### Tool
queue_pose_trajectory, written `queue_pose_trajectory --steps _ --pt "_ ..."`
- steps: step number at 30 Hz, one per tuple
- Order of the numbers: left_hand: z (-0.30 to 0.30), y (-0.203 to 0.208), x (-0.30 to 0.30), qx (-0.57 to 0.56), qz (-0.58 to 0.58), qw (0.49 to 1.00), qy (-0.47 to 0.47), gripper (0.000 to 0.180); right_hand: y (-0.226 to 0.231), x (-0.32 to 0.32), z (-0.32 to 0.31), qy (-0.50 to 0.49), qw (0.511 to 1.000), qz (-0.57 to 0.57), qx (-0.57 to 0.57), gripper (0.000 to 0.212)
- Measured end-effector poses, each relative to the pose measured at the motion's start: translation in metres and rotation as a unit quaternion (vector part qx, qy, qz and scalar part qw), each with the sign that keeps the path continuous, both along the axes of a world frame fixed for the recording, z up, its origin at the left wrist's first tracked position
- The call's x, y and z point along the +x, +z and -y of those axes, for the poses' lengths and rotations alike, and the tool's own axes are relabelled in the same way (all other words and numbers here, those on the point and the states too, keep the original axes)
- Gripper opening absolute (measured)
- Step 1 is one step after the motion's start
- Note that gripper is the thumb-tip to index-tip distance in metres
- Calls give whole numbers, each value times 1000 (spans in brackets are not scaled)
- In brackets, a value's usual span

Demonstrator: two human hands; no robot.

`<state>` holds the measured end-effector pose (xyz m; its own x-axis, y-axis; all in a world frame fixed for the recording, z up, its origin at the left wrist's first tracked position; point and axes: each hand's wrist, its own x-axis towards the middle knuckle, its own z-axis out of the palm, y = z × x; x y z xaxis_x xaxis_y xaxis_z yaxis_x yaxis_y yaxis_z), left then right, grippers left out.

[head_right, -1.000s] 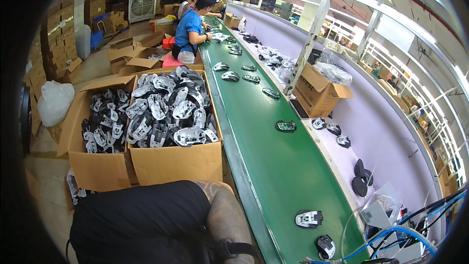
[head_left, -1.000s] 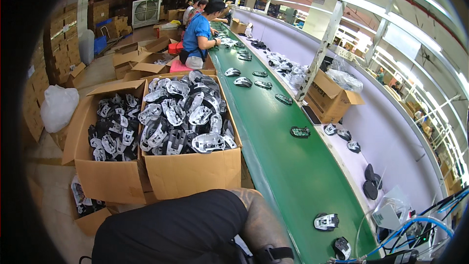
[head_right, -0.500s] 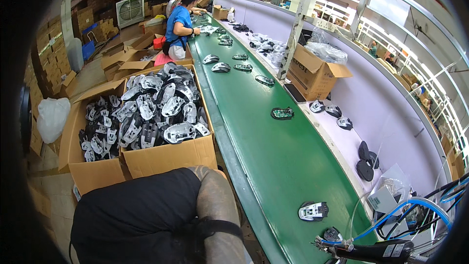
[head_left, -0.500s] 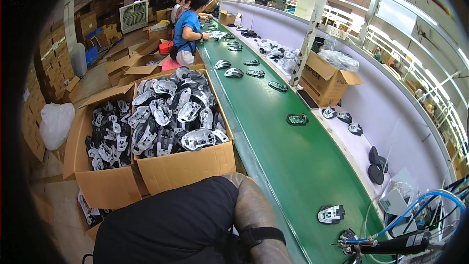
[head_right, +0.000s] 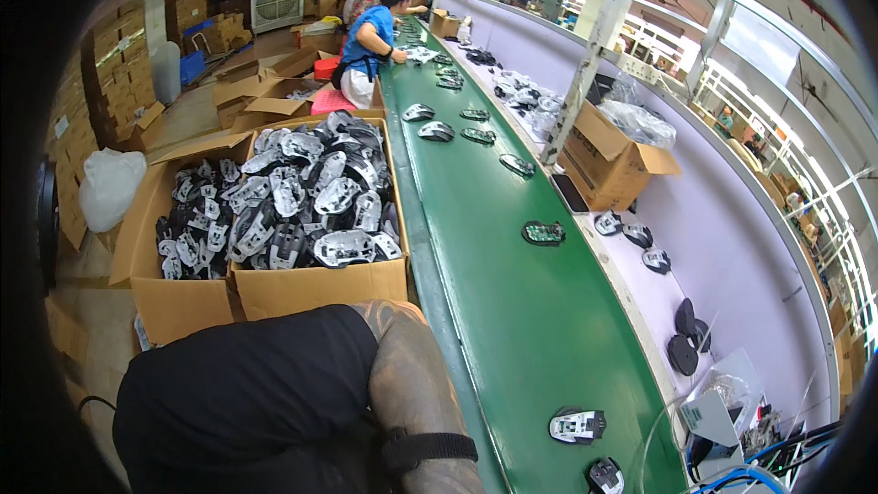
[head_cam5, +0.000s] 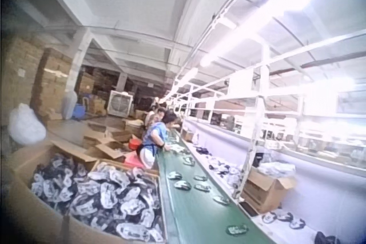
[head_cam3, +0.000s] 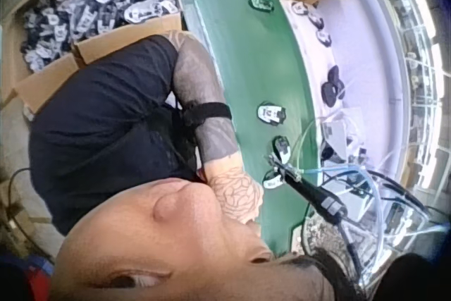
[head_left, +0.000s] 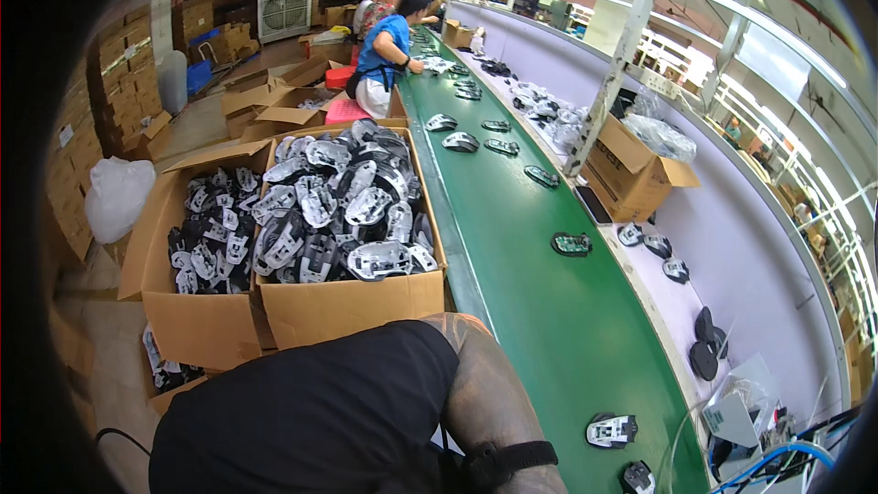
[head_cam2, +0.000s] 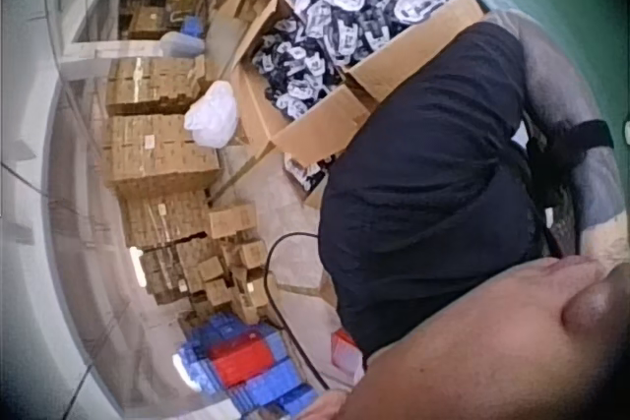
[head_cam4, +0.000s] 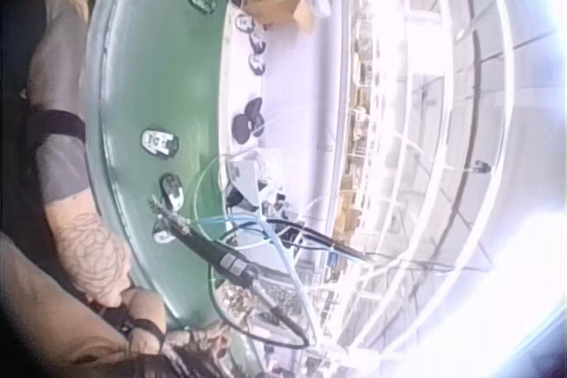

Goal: Assemble computer mice components using a pneumatic screwdriver on an assembly line.

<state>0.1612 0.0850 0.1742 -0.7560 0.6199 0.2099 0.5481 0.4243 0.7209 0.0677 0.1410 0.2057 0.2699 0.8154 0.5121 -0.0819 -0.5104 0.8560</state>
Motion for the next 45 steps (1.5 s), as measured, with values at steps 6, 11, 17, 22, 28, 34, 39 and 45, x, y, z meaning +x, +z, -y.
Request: queue_pose_trajectory --steps 6,11,17,22,28,34,39,45 --pt "9 0 5 -48 -25 998 23 21 8 -15 2 -52 999 10 -2 16" --pt "26 1 -1 -94 -36 993 55 20 8 -18 16 -83 996 27 -12 15" --pt "38 6 9 -157 -45 978 134 18 14 -12 35 -80 995 47 -31 15" --pt "43 -3 19 -185 -48 970 151 16 7 -7 35 -128 989 66 -25 15" --pt "-11 -33 24 -177 -16 983 54 15 -19 9 -39 -299 945 129 24 15" --pt "97 -17 60 -67 -33 988 -132 13 -9 55 -131 -458 862 144 161 12" --pt "93 -42 45 -3 -44 993 -113 20 -49 56 -108 -421 854 250 174 29" --pt "72 -48 32 41 -55 981 -183 27 -52 58 -114 -425 838 270 210 30"
